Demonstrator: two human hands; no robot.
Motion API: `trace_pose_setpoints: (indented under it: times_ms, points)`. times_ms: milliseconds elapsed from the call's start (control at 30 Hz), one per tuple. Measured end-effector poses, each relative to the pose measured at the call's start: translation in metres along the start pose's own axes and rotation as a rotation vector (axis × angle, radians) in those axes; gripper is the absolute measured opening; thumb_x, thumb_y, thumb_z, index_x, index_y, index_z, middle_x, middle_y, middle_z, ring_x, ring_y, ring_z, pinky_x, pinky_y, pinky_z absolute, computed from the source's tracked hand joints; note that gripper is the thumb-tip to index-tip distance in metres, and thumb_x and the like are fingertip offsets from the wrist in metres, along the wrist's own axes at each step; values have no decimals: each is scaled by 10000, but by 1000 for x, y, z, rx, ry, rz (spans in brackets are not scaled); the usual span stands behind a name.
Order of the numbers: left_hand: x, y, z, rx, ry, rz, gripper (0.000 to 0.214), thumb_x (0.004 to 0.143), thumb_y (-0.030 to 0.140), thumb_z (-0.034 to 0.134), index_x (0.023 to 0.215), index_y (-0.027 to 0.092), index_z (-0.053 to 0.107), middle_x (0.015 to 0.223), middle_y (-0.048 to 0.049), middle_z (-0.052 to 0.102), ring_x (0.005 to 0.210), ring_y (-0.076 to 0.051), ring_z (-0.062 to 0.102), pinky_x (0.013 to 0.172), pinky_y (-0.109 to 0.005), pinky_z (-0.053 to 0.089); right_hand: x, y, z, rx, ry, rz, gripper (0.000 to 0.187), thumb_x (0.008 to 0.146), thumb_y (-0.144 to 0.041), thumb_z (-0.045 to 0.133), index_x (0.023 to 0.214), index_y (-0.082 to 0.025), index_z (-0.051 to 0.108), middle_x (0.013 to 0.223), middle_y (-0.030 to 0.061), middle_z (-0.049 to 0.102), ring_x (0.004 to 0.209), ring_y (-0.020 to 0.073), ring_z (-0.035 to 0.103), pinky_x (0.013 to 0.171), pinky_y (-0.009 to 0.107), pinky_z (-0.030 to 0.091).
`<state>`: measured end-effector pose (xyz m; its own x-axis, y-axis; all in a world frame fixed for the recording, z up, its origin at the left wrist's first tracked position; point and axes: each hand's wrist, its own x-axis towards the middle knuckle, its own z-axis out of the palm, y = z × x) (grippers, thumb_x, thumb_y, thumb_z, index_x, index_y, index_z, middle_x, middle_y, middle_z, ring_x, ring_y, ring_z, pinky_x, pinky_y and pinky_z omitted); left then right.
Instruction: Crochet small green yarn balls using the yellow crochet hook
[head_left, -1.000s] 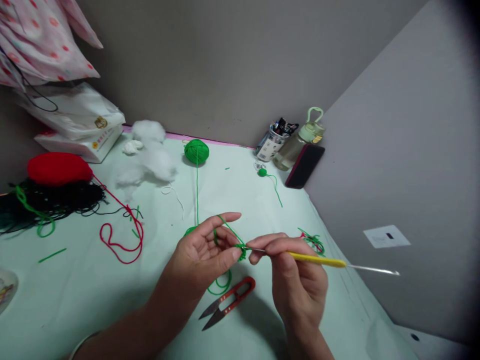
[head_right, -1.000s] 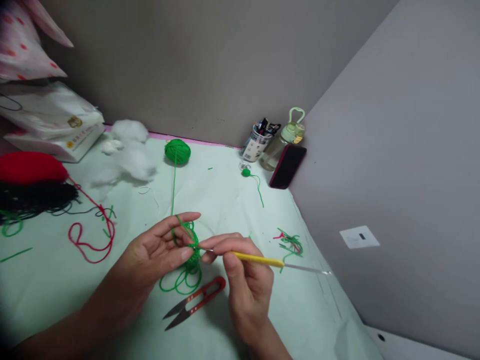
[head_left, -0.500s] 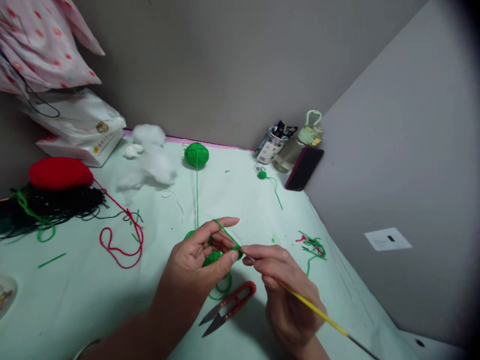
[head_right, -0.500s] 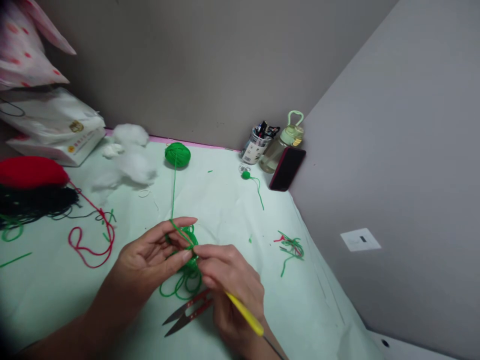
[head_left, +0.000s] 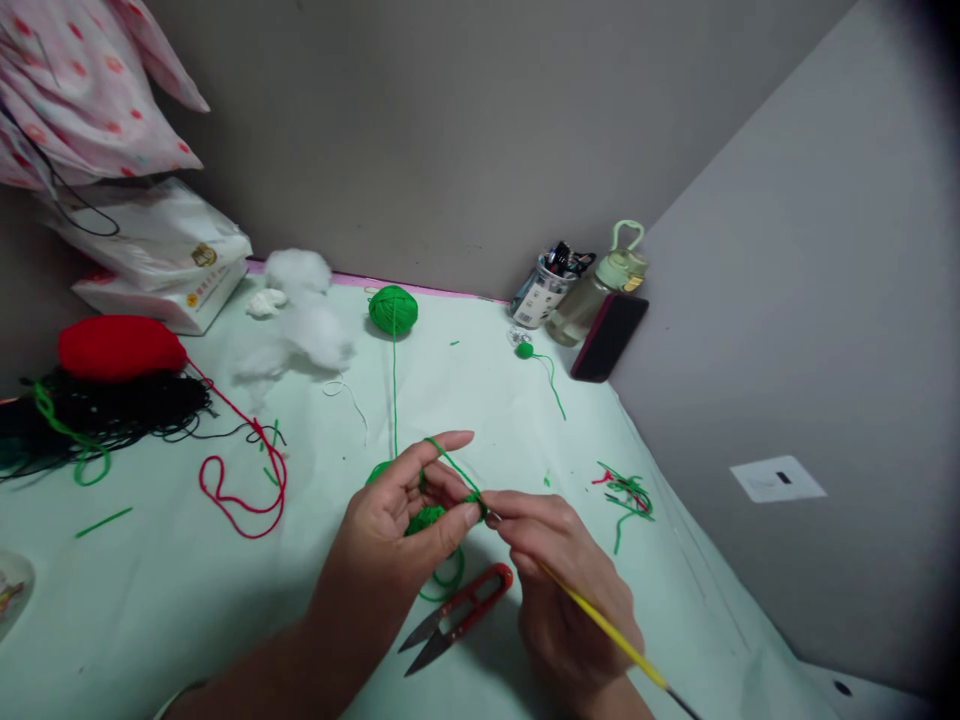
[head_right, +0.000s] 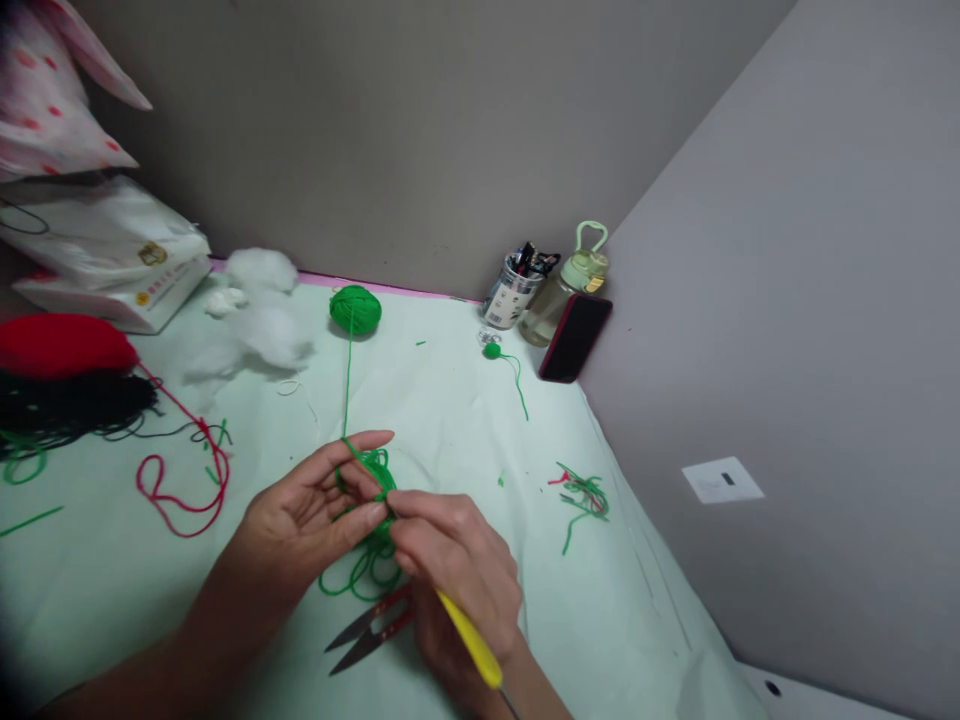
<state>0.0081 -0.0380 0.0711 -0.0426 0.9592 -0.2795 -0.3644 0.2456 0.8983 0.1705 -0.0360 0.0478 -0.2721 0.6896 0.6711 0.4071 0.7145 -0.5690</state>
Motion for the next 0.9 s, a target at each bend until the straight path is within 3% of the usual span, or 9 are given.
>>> trace_pose_setpoints:
  times_ms: [133,233,300,367,467,567,733,900]
  points:
    - [1,-8,-3,-46,-111,-51,552,774,148,778,1303,225,641,762,52,608,724,-116,570,726,-243,484,-9,3,-3,-242,-33,-124,422,935,-139,638,1308,-326,701,1014,52,750,879,216,735,652,300,624]
    - [4,-10,-7,-237,-286,-228,658,778,231,818,1388,201,573,744,67,566,550,-53,440,520,-183,375,-13,2,-4,-207,-17,-97,438,936,-155,664,1328,-348,692,968,39,750,887,225,732,690,311,630]
    - [6,-5,-9,-325,-313,-306,623,795,257,814,1368,171,585,717,85,510,476,-14,326,458,-167,284,-11,1,-3,-87,13,16,395,956,-120,626,1277,-334,711,996,40,750,882,211,725,699,317,625]
    - [7,3,-11,-337,-280,-299,557,808,242,803,1327,167,616,730,87,501,445,11,258,438,-168,232,-4,-1,-2,116,72,134,306,980,-121,574,1172,-290,741,983,52,745,867,208,712,713,343,615]
    - [8,9,-13,-271,-246,-237,486,809,239,804,1272,199,662,816,62,550,440,17,275,426,-186,213,8,0,0,447,180,299,228,1012,-177,535,1015,-243,753,831,47,701,777,197,682,674,348,591]
    - [6,5,-12,-188,-253,-200,479,804,248,803,1266,226,679,809,51,554,485,-22,349,437,-199,232,14,1,4,636,174,385,205,1012,-213,558,962,-230,757,810,43,687,725,176,675,624,313,583]
    - [2,-6,-6,-97,-199,-150,436,785,241,802,1209,199,712,784,27,593,522,-49,367,485,-212,283,11,0,10,477,113,348,235,982,-133,600,1039,-278,777,998,42,781,988,200,720,843,364,623]
    - [6,-6,-7,-103,-194,-165,542,804,353,813,1298,210,645,839,29,607,420,-5,335,401,-201,217,-1,-3,9,102,85,204,309,940,-97,643,1127,-303,776,1034,40,752,943,200,715,758,326,616]
